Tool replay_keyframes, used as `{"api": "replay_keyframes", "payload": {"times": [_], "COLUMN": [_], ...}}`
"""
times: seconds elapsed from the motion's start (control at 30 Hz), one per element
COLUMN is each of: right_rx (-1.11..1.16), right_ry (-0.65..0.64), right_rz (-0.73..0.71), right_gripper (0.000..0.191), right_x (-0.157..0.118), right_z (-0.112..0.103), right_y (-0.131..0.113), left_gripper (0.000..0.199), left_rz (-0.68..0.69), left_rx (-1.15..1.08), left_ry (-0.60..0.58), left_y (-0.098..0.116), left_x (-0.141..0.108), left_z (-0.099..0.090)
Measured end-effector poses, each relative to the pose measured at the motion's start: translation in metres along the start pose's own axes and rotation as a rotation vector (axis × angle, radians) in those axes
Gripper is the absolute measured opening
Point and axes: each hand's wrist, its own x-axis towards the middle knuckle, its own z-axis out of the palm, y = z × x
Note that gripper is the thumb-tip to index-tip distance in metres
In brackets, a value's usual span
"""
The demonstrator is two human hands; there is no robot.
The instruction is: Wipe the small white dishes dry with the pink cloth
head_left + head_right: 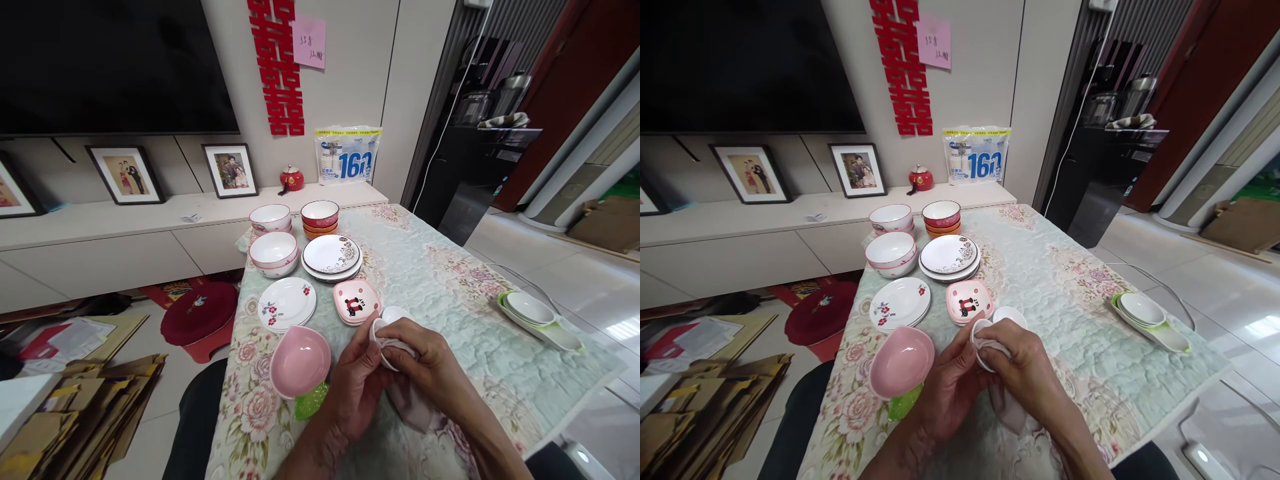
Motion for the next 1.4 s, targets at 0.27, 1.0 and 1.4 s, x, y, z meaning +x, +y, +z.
{"api": "replay_keyframes", "payload": {"times": [0.27, 1.0, 1.4], "right_rx": [-0.257, -0.041, 0.178], "right_ry": [0.007, 0.145, 0.042], "right_rz": [-0.005, 0.126, 0.272], "right_gripper": [0.023, 0.019, 0.016], "right_x": [-0.003, 0.001, 0.001], "right_z": [0.002, 0.012, 0.005], "right_y": [0.005, 0.004, -0.005], "left_gripper": [0.041, 0.043, 0.052], "left_rz": [-0.018, 0.013, 0.122], "left_rx": [0.024, 0.038, 0.184], "left_ry": [0.026, -0.036, 0.055], "left_y": [-0.001, -0.002, -0.006], "left_x": [0.0, -0.001, 0.001], "left_z": [0.0, 0.004, -0.005]}}
